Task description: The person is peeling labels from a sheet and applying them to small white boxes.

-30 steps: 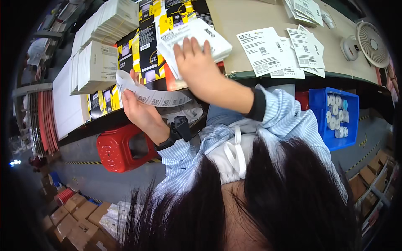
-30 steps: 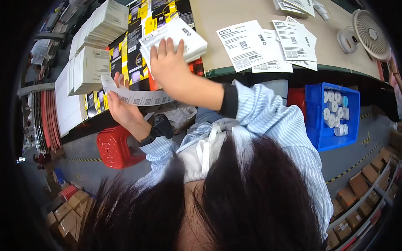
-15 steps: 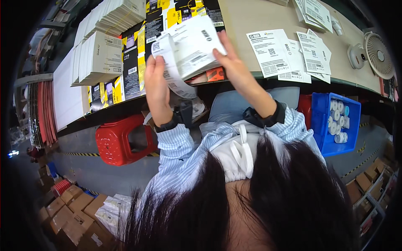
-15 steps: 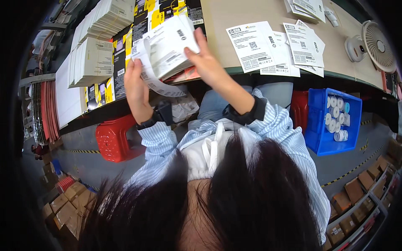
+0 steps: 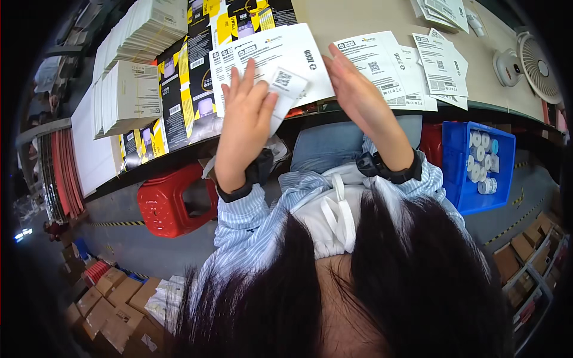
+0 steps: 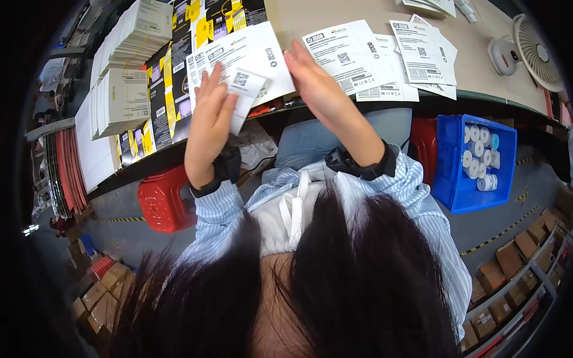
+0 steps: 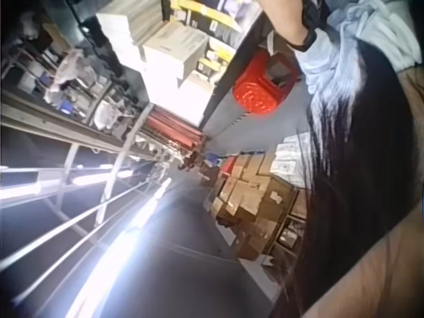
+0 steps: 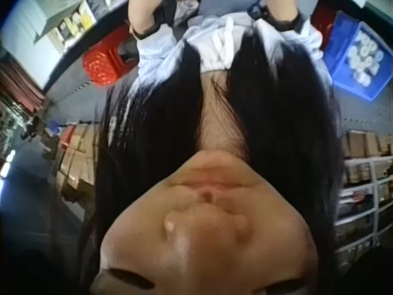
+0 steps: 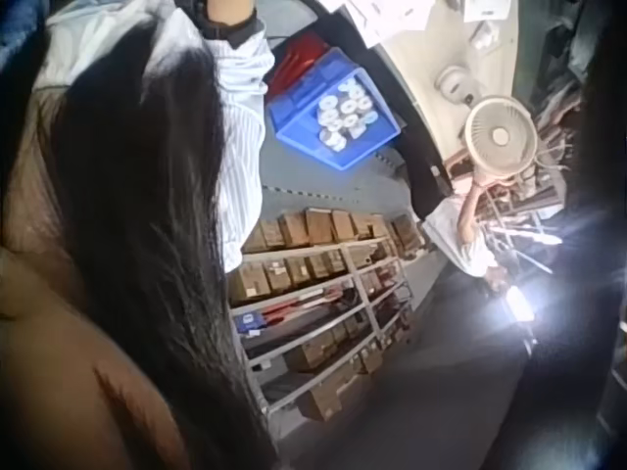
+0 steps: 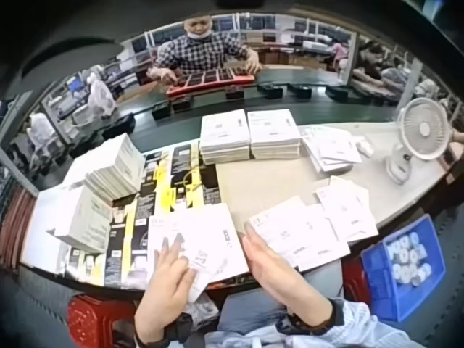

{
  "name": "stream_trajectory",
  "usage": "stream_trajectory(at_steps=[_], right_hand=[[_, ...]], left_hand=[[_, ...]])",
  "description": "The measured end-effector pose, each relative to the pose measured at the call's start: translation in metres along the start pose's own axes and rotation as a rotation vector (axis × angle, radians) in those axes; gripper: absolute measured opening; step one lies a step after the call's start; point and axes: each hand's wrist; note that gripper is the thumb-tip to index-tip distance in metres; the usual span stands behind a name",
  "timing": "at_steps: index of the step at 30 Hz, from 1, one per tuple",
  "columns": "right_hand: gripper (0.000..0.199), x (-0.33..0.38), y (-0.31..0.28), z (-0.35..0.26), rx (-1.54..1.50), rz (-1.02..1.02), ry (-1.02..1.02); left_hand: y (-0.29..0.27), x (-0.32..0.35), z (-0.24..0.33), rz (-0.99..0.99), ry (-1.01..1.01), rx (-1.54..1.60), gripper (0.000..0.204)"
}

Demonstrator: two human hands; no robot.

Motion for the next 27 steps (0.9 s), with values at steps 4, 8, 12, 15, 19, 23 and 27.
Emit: stream_trajectory(at_steps=[4, 8, 12, 15, 19, 23, 27], right_hand=[[0.058, 0.005, -0.023, -0.015, 0.020, 0.068, -0.039], [0.056, 0.009, -0.050, -0.024, 0.322, 0.181, -0.167], [0.054, 0.019, -0.071, -0.031, 0.545, 0.205, -0.298], [0.034, 0.031, -0.066, -0.042, 0.542, 0.122, -0.319], [0.022, 0.037, -0.066, -0.046, 0.305, 0.051, -0.240], [0.020, 0.041, -0.057, -0.056, 0.218, 0.049, -0.222], [0.020, 0.041, -0.063, -0.045, 0.398, 0.140, -0.241]], left_hand=[[0.028, -0.014, 0.030, 0.057, -0.049, -0.118, 0.022], [0.054, -0.024, 0.049, 0.114, -0.012, -0.124, 0.023], [0.059, -0.027, 0.064, 0.175, 0.100, 0.193, 0.015], [0.050, -0.028, 0.079, 0.180, 0.111, 0.512, 0.016], [0.051, -0.030, 0.089, 0.155, 0.085, 0.618, 0.017], [0.057, -0.031, 0.078, 0.145, 0.134, 0.527, 0.015], [0.066, -0.037, 0.092, 0.240, 0.104, 0.614, 0.020]])
Point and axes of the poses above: each hand's wrist, its own x-axis away from the middle knuckle, its own y-axis out of the palm, z = x × y, and after that the axes turned 3 degrees about x, right-handed
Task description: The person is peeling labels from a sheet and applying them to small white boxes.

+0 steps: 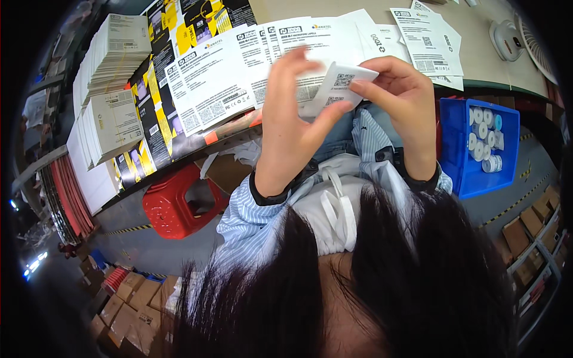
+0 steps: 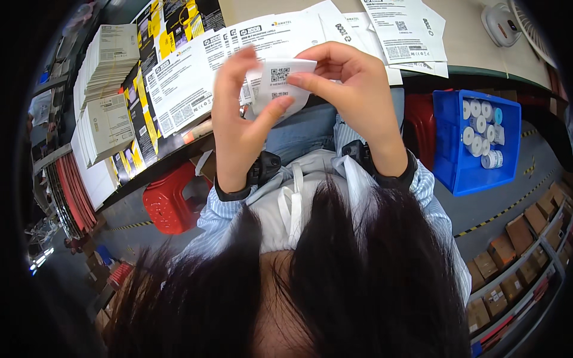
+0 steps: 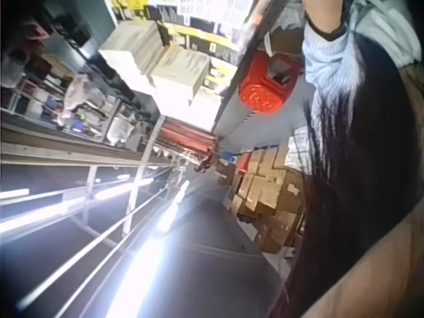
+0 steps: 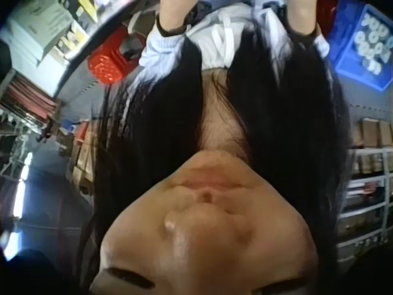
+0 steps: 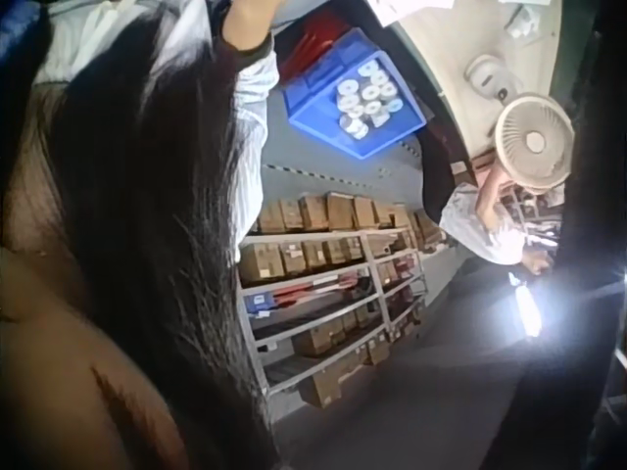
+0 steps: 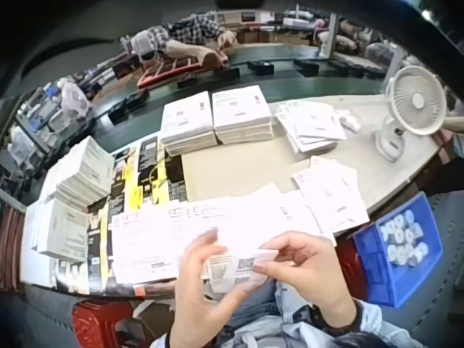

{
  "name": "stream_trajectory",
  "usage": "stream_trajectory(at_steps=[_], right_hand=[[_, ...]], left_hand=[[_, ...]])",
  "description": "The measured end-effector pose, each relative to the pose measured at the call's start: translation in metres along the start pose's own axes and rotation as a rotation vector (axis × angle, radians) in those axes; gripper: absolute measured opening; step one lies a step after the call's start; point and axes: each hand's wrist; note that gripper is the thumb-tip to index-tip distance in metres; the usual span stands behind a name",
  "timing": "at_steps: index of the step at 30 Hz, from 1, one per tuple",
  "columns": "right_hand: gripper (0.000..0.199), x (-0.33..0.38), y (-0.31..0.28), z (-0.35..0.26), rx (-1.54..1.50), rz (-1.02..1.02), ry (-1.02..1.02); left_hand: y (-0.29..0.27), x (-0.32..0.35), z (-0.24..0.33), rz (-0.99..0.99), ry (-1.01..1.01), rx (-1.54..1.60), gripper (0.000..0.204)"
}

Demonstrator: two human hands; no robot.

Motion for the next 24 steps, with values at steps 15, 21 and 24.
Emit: stream_trajectory(at_steps=[15, 21, 24], right_hand=[[0.012, -0.005, 0.003, 0.001, 0.109, 0.055, -0.040], [0.010, -0.028, -0.018, 0.011, 0.097, 0.215, -0.081], [0.012, -0.039, -0.008, 0.025, 0.263, 0.198, 0.012]], left_hand=[[-0.002, -0.001, -0.024, -0.055, -0.148, 0.114, 0.010], [-0.015, -0.007, -0.016, -0.252, -0.032, -0.055, 0.015], [-0.020, -0.002, -0.017, -0.370, -0.015, -0.174, 0.016]])
Point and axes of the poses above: each hand's wrist, its own x-axis away from the middle knuckle, its own y-axis out of the palm, z = x × y, and after that the axes turned 3 degrees about x, right-handed
